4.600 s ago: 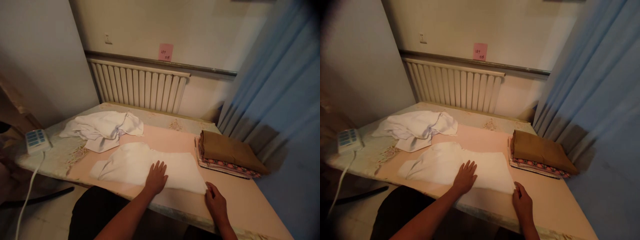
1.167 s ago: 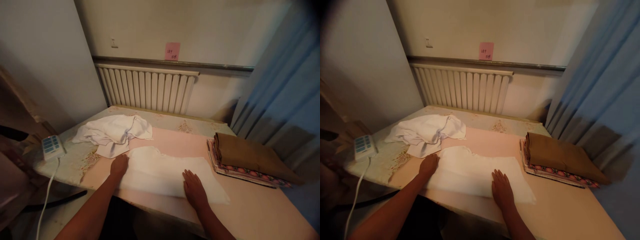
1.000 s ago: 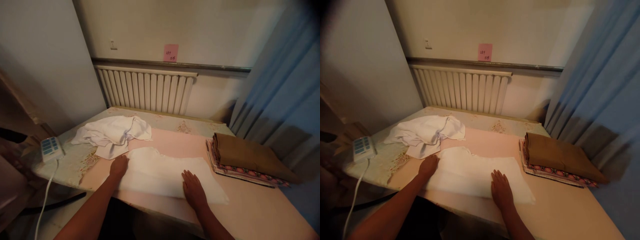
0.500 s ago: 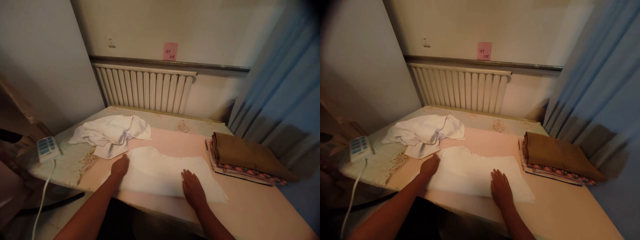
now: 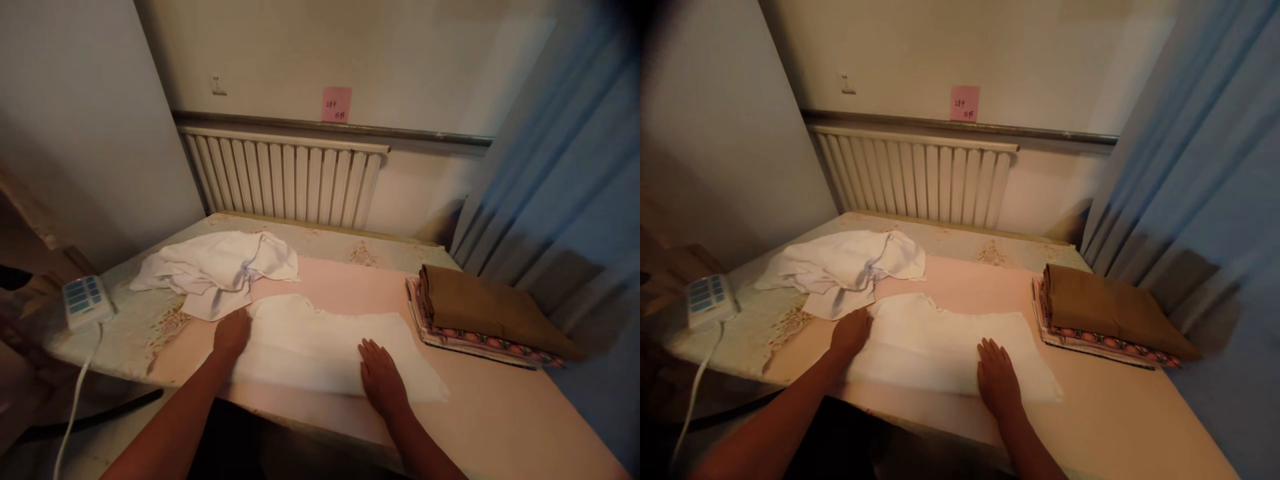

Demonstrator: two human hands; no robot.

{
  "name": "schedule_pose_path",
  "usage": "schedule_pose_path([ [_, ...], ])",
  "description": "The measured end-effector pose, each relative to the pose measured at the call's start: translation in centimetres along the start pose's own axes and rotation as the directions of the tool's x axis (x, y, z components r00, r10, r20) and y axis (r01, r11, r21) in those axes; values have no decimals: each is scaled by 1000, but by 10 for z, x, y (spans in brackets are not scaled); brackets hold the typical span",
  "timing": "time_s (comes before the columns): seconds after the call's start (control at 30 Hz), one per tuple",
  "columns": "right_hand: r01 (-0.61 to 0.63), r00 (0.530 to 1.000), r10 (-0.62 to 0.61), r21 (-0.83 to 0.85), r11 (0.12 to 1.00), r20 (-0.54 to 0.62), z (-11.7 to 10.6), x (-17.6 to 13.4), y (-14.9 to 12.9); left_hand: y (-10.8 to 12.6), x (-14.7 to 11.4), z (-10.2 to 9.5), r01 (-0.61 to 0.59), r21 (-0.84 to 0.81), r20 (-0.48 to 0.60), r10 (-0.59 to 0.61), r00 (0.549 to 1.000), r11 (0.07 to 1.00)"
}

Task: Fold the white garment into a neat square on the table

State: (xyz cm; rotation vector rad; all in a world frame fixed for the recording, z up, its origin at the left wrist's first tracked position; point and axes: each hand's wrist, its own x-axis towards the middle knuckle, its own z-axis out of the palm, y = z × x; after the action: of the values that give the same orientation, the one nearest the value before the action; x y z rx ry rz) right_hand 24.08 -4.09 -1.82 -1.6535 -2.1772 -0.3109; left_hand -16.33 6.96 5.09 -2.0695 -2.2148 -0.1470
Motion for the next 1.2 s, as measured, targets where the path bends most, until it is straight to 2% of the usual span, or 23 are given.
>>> schedule_pose_path([
  [0.07,-3,1000,3,2,1000,3,-1,1,-1,12,-3,-7,-10,13,-59,11,998,1000],
  [0.17,-11,1000,11,4,1000,9,-3,1,-2,45,-10,-7,-79,9,-118,79,990,997],
  [0.27,-21,1000,21,3,1000,17,-4,1,-3,83,-24,8,-280,-26,-170,272,947,960],
  [0.37,-22,1000,22,3,1000,22,-4,1,-3,109,-40,31,-429,-59,-153,416,896,902],
  [0.5,-24,1000,24,9,1000,16,-4,1,-3,110,-51,49,-475,-77,-160,460,874,876],
  [0.63,-18,1000,18,14,1000,17,-3,1,-2,103,-50,49,-472,-91,-200,448,871,877],
  [0.8,-31,999,31,14,999,41,-6,1,-4,104,-50,48,-414,-100,-209,388,898,905],
  [0.9,-47,998,46,29,998,45,-8,1,-5,105,-49,45,-384,-103,-166,365,916,917],
  [1.0,-65,997,64,46,997,34,-8,1,-5,111,-51,37,-282,-90,-112,272,956,955],
  [1.07,-70,997,69,58,996,24,-7,2,-5,120,-54,33,-238,-77,-113,229,967,968],
  [1.2,-70,998,69,75,995,13,-5,2,-4,142,-64,33,-357,-82,-138,344,929,930],
])
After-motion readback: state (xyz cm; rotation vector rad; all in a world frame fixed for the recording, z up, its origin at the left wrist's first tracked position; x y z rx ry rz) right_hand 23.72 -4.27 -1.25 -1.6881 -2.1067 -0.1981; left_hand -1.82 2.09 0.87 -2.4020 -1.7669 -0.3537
